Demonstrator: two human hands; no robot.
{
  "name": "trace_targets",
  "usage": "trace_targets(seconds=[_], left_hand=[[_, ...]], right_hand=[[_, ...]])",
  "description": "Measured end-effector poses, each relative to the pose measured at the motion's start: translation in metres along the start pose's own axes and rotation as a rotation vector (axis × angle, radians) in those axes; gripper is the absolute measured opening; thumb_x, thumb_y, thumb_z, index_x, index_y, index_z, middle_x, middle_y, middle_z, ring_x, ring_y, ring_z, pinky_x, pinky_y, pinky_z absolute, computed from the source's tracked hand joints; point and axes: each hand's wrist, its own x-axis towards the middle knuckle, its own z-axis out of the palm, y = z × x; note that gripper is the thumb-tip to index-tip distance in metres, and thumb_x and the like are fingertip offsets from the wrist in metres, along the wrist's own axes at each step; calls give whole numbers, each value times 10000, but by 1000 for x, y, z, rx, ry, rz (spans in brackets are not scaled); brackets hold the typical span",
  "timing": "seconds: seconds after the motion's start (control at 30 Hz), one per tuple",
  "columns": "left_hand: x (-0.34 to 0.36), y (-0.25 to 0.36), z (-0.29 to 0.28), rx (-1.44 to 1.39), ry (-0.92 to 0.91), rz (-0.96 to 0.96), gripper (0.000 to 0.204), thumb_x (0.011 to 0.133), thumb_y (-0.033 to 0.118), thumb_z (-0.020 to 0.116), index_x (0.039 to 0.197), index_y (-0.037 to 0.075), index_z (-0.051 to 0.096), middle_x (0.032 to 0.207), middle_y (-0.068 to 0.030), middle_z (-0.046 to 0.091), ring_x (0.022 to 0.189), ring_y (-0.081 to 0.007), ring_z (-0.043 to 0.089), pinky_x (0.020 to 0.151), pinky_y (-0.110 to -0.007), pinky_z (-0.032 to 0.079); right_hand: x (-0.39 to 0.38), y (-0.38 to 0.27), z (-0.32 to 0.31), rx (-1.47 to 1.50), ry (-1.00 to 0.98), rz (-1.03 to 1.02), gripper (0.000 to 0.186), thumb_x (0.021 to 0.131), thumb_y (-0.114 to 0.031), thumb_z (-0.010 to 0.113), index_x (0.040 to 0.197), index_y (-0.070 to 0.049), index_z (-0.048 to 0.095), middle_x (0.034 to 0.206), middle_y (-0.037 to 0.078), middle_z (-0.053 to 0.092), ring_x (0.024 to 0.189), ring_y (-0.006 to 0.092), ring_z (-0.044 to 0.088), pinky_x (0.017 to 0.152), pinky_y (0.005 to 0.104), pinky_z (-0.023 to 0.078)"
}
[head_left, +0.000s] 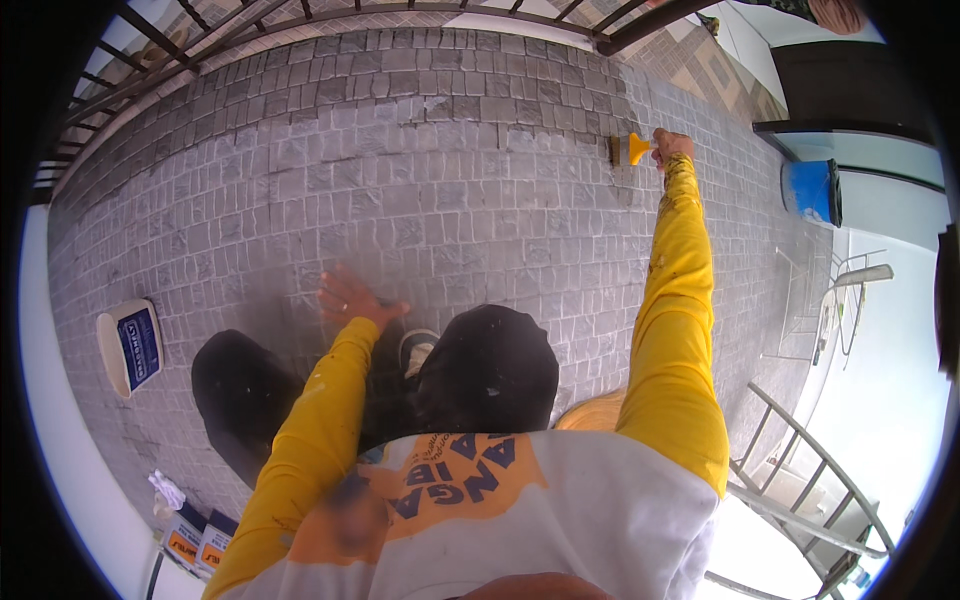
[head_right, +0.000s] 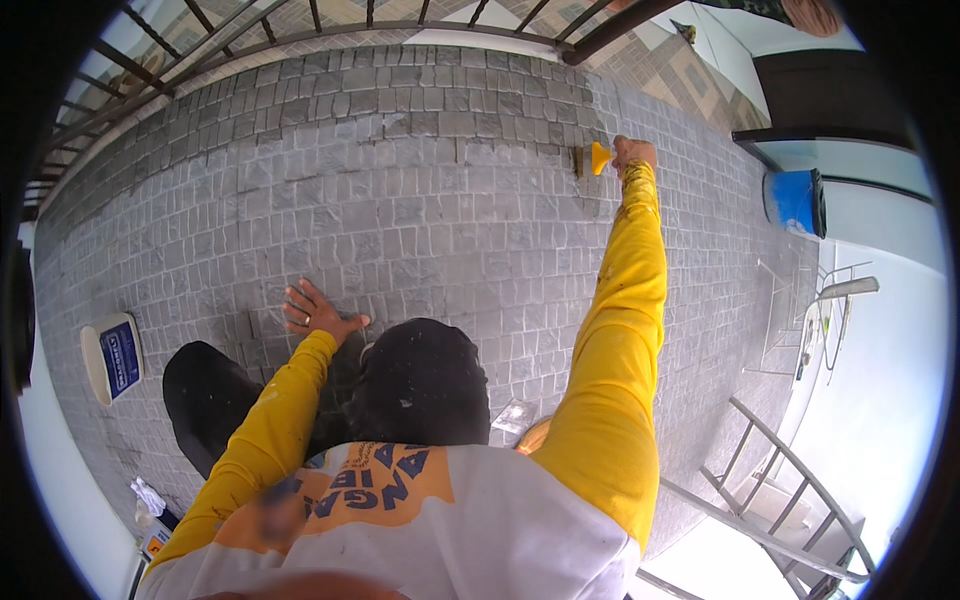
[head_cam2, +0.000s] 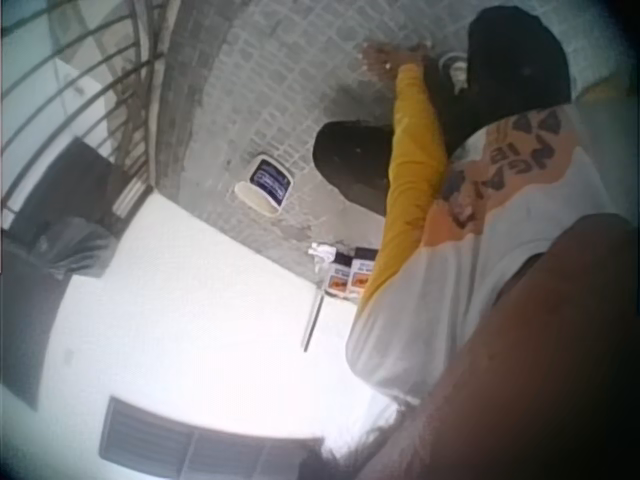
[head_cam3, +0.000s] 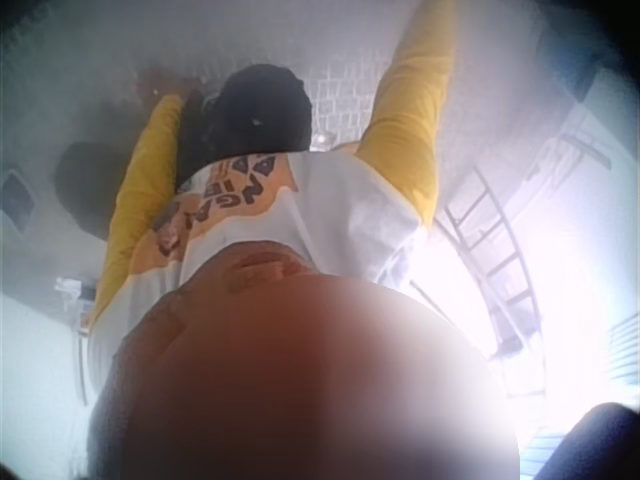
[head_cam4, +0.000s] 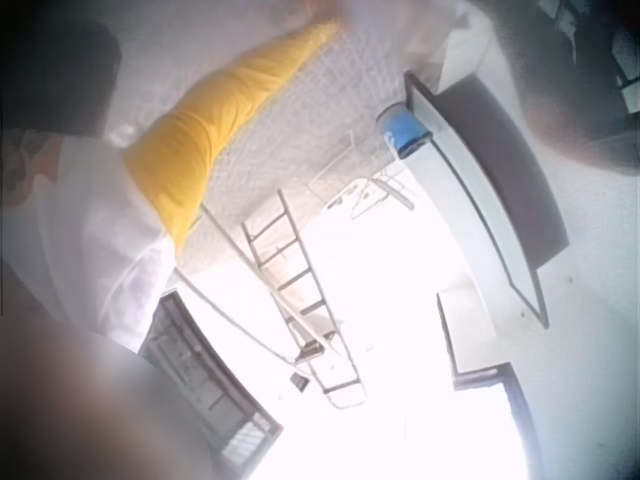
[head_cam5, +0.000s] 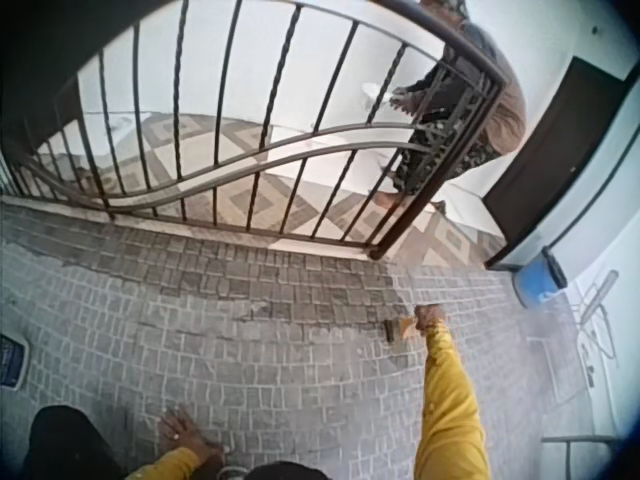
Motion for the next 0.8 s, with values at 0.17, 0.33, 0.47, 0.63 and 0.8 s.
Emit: trace_targets(seconds=[0.17, 0.33, 0.47, 0.63, 0.8], left_hand=[[0, -1, 0, -20, 10, 11, 1583, 571, 627, 877, 1506, 73, -274, 1555, -280, -307, 1420, -515, -279, 1118, -682, -69], [1, -1, 1, -6, 6, 5, 1576, 579, 618, 879, 1507, 77, -275, 1556, -278, -306, 1423, -518, -267, 1118, -683, -64], [0, -1, -1, 17, 8, -11, 1568, 586, 614, 877, 1508, 80, -272, 1555, -279, -309, 1422, -520, -268, 1117, -684, -67], [-2, -2, -2, -20, 6, 12, 1568, 583, 615, 877, 1508, 80, -271, 1552, -280, -313, 1422, -521, -269, 1117, -684, -69], [-3, -3, -1, -6, 6, 17, 1566, 585, 622, 871, 1508, 79, -271, 1553, -280, -312, 1424, -518, -267, 1117, -681, -71]], right_hand=[[0, -29, 15, -142, -3, -47, 424, 771, -360, 648, 1036, -39, 727, 1010, 207, 725, 955, 351, 703, 864, 402, 542], [-15, -54, 19, -131, 85, -146, 273, 811, -269, 680, 1007, -86, 734, 991, 165, 735, 962, 345, 701, 841, 411, 550], [-37, -69, 11, -898, -105, -411, 266, 846, -86, 700, 1105, -143, 714, 1019, 139, 735, 1017, 265, 700, 897, 355, 560], [-54, -74, 25, -590, -80, -163, 290, 868, -262, 639, 1123, -153, 724, 1193, 174, 680, 1099, 319, 661, 939, 397, 534], [-63, -85, 55, -450, -1, -446, 420, 808, -388, 640, 1111, -111, 730, 1100, 195, 706, 1030, 350, 680, 922, 411, 527]])
